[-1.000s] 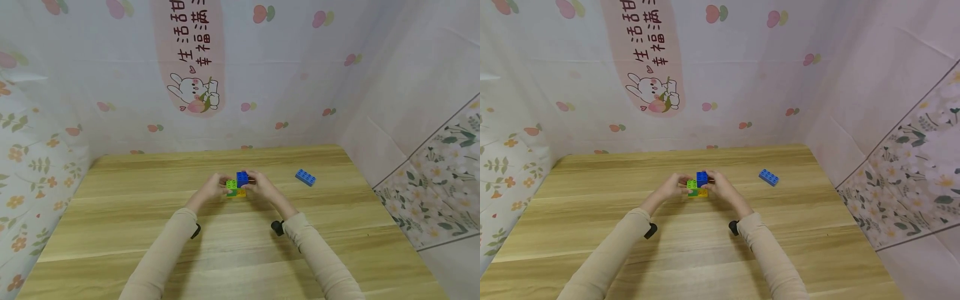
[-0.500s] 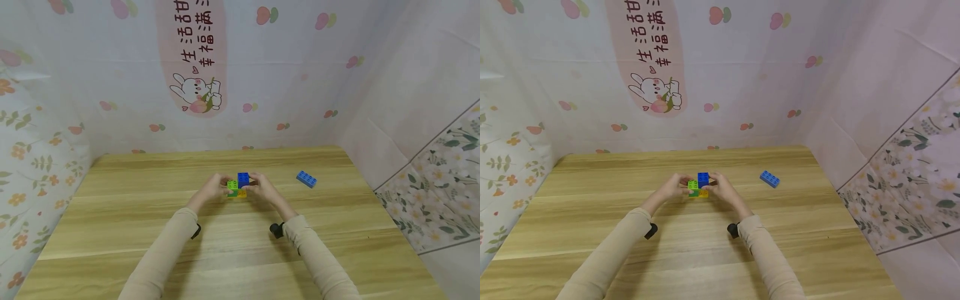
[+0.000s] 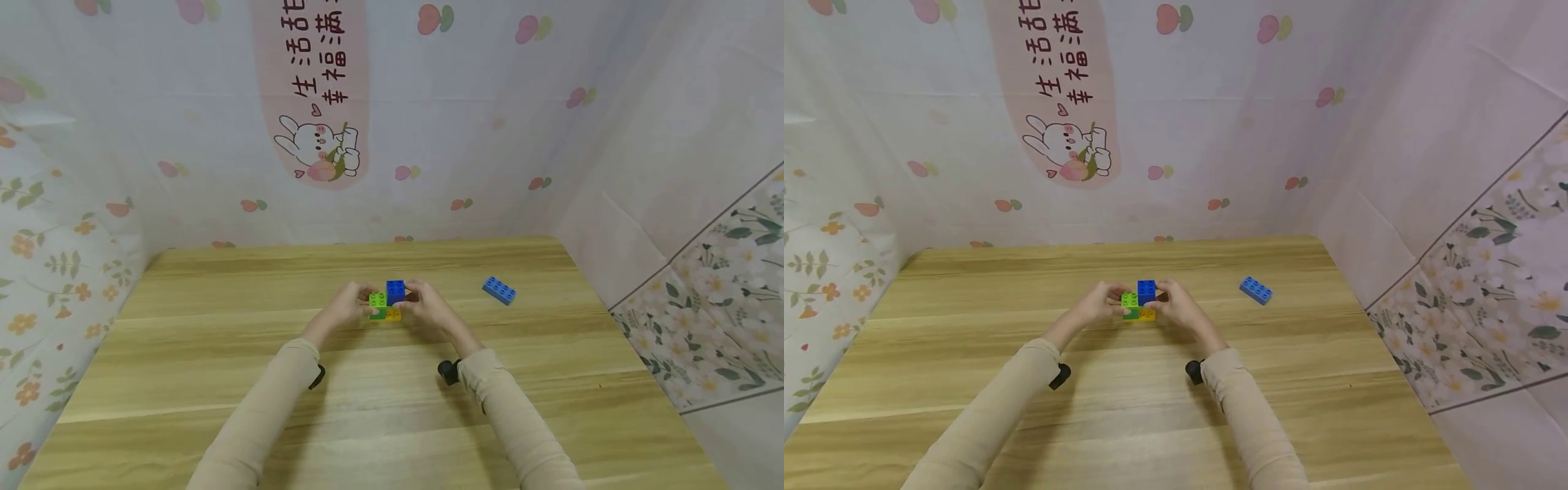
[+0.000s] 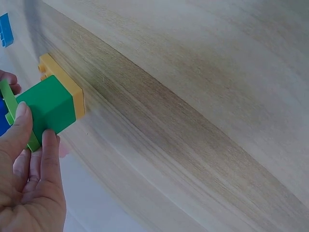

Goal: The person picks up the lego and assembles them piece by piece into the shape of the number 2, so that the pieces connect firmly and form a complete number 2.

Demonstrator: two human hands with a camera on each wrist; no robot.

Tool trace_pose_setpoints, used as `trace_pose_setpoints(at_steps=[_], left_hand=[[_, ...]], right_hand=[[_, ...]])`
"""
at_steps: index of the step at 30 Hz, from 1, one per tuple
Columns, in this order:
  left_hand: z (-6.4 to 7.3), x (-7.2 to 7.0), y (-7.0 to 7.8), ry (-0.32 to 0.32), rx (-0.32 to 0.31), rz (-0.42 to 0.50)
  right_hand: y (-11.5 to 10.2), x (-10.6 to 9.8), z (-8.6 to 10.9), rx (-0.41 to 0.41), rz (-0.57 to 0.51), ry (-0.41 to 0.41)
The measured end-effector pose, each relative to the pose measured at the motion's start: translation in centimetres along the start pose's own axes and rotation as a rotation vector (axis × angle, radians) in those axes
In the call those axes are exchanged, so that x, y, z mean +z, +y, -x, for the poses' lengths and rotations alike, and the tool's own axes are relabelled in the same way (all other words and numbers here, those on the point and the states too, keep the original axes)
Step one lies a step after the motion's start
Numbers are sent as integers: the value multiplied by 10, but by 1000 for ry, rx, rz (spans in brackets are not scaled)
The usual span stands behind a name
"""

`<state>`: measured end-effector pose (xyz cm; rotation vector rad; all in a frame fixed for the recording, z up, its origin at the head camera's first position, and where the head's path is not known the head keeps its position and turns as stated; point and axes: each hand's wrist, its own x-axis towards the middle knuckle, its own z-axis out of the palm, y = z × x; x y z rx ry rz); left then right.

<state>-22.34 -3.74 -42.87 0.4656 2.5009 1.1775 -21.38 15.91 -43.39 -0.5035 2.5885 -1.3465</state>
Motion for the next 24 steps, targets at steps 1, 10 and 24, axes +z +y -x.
trace_pose_setpoints(at_steps=[1,10,24], left_hand=[[0,0,0,0,2,0],[1,-1,2,8,3,-1],[3,-1,2,7,-16,31]], right_hand=[[-1,-1,0,3,1,-6],[-2,-1,-3,47,-6,-34],[6,3,1,118,-122,38]])
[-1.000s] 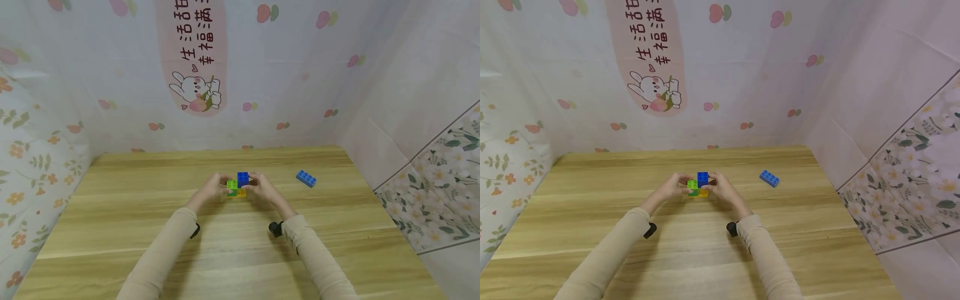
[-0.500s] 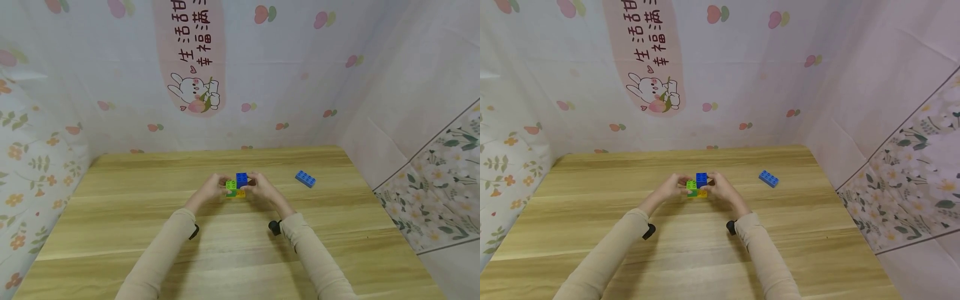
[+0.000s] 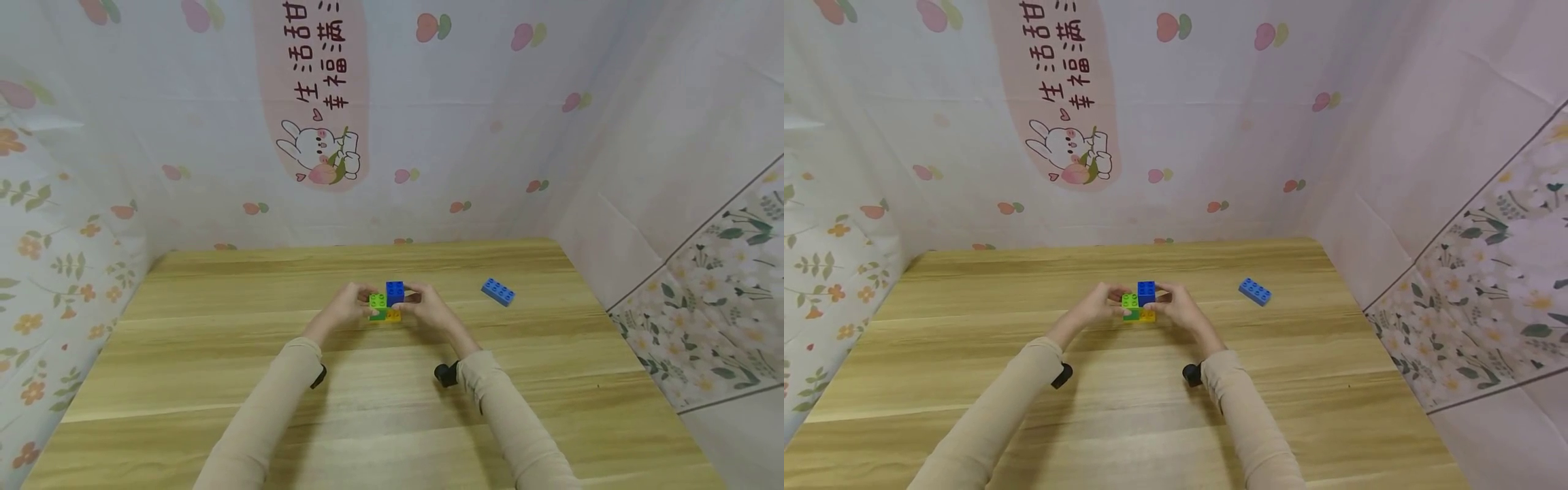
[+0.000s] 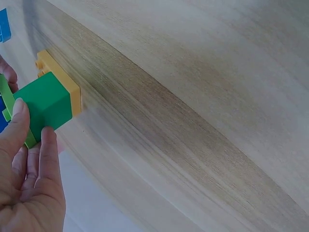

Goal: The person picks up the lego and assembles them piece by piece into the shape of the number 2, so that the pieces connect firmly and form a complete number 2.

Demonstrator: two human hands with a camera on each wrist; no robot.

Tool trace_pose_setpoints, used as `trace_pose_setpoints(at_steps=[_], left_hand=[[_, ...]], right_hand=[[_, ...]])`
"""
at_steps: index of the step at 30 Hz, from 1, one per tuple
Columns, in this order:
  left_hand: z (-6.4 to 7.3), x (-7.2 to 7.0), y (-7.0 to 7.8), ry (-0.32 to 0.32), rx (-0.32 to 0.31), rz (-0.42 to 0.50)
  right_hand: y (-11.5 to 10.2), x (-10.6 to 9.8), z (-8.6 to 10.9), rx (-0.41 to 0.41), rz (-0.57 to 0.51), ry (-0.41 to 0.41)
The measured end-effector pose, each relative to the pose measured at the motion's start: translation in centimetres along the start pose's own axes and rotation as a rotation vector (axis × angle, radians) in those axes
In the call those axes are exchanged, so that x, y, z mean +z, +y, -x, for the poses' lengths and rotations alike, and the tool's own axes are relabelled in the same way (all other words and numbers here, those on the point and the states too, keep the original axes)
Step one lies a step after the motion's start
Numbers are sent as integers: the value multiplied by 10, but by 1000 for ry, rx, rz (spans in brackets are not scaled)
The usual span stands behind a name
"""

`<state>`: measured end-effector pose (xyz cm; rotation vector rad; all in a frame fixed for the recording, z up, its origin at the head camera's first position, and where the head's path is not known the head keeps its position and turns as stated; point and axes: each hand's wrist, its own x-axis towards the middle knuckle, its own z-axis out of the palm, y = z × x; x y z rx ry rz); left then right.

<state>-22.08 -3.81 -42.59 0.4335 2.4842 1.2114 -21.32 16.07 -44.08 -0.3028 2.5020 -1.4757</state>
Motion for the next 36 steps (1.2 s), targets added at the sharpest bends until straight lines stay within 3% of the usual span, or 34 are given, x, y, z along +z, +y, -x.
trace_pose_setpoints(at_steps=[16,25,36], left_hand=[[2,-1,1,4,19,-8],[2,-4,1,6,15,-12],[-2,-1,-2,-13,7,-14]], right_hand=[[0,1,0,-81,26,11],[-6,-1,-3,-152,77,-26],[-3,0,-1,-79,67,-10]])
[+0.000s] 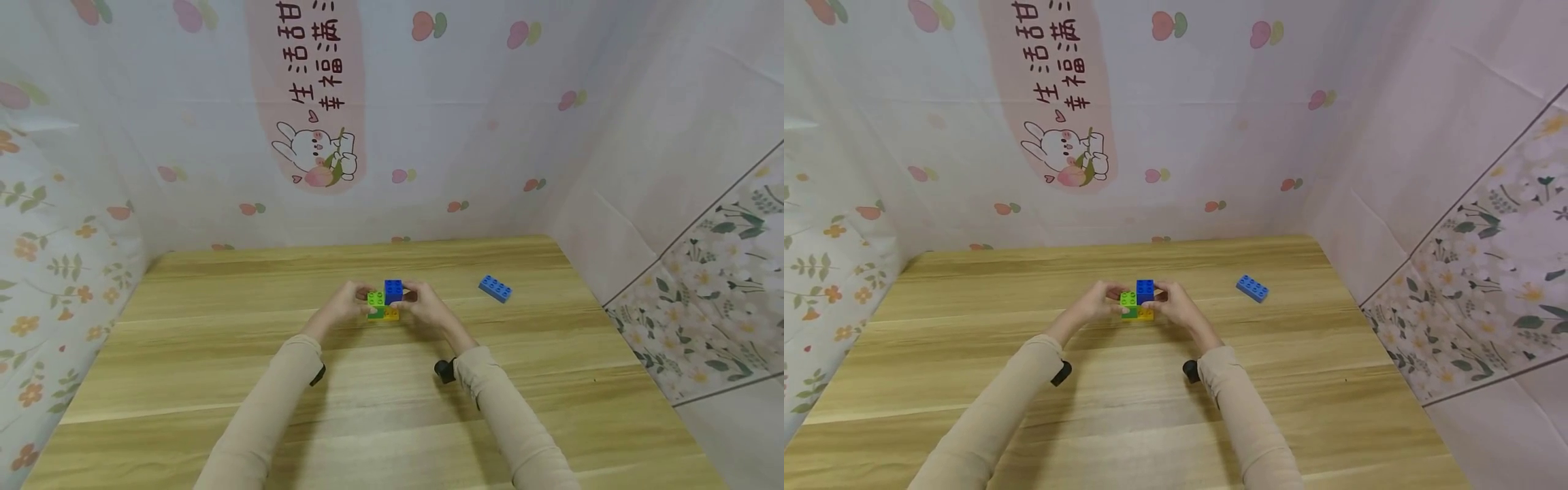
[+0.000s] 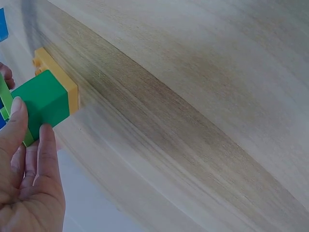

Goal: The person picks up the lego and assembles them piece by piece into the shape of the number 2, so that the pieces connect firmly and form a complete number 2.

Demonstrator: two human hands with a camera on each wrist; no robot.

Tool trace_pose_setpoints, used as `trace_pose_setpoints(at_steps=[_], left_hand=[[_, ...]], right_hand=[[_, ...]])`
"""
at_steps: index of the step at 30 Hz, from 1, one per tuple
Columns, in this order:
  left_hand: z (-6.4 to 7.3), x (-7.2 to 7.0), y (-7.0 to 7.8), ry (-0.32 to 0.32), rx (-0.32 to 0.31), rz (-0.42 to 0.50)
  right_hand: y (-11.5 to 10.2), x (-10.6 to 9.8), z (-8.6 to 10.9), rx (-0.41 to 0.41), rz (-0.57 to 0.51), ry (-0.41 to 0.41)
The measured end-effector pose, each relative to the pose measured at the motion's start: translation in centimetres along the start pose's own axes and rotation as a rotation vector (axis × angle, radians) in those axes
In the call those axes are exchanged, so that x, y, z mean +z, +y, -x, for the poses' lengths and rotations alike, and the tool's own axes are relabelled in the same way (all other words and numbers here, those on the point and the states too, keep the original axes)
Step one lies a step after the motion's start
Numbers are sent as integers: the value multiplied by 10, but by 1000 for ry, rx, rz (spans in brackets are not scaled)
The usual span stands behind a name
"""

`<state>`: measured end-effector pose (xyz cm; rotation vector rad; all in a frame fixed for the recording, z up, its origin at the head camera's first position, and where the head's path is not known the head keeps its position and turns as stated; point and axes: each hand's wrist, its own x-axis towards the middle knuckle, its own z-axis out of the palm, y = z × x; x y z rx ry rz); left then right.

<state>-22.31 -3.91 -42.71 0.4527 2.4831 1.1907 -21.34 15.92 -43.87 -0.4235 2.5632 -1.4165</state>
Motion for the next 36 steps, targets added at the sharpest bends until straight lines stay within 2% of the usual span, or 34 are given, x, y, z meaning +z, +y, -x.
trace_pose_setpoints(at_steps=[13,23,29,36], left_hand=[[2,1,0,12,-17,19],[4,-1,1,9,-4,11],[4,-1,1,9,-5,9],[3,2,2,5,-11,7]], right_hand=[[-2,1,0,33,9,-7],[-7,1,0,-26,52,-35],[-7,2,0,-28,64,-31],[-4,0,3,-10,30,-51]])
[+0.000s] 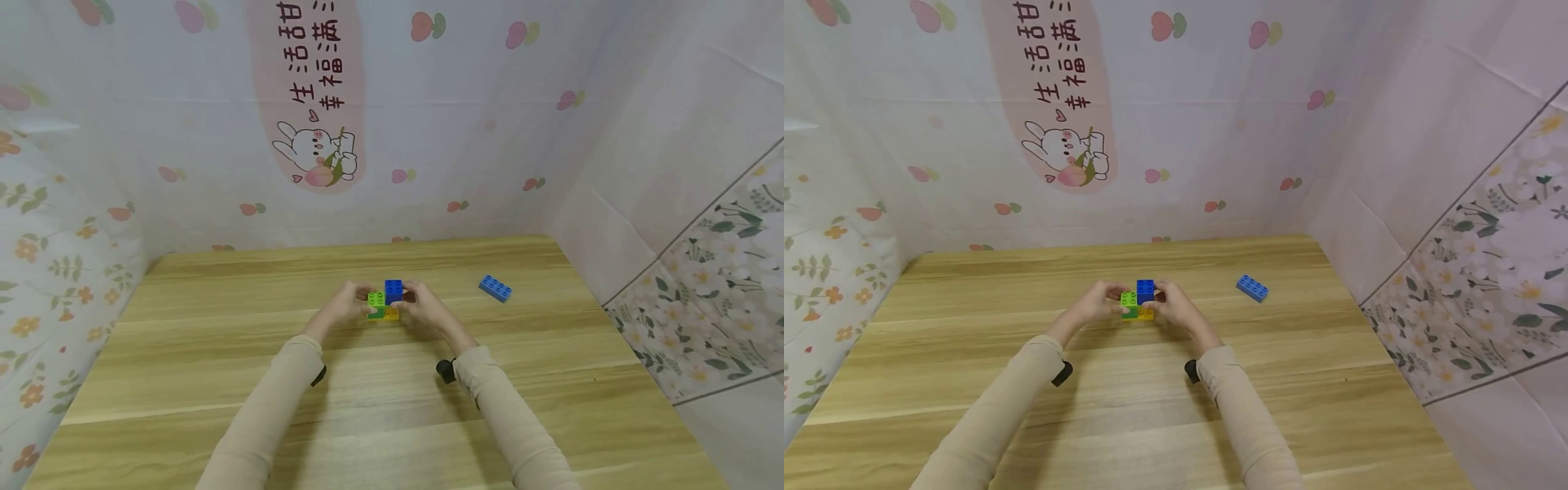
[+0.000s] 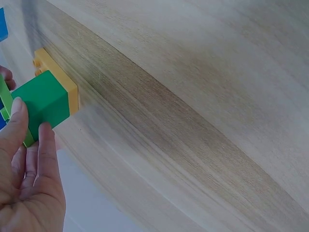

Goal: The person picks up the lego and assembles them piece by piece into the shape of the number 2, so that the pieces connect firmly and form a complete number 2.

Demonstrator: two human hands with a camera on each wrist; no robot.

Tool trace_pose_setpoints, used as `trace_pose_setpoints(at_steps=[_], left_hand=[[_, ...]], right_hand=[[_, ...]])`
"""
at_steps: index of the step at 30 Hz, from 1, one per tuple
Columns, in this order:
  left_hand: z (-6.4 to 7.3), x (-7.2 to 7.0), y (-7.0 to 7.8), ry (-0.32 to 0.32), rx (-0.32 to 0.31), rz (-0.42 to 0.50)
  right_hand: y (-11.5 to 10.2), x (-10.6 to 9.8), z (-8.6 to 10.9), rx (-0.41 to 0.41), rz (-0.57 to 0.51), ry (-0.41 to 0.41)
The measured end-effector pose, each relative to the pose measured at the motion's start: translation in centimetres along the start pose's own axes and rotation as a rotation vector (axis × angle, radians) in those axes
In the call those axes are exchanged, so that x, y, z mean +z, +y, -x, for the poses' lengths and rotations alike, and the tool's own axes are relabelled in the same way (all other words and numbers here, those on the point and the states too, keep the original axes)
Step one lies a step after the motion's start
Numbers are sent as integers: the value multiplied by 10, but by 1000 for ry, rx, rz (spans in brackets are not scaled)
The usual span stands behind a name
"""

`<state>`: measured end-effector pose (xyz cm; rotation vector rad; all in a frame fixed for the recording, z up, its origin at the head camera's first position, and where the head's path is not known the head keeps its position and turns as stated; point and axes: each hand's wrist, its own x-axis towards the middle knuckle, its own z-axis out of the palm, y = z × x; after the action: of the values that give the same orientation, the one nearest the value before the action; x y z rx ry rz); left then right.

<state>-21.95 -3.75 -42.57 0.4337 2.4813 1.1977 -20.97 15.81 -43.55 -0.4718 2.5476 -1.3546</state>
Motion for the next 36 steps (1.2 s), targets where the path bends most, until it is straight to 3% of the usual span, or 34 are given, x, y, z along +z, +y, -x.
trace_pose_setpoints(at_steps=[5,10,20,36], left_hand=[[-1,2,3,-6,-1,-3],[-1,4,5,0,-1,8],[-1,5,1,6,2,10],[2,1,4,3,-25,43]], right_hand=[[3,-3,3,43,1,16],[12,-3,8,21,5,35],[33,-7,18,61,3,86],[49,-43,36,127,2,197]])
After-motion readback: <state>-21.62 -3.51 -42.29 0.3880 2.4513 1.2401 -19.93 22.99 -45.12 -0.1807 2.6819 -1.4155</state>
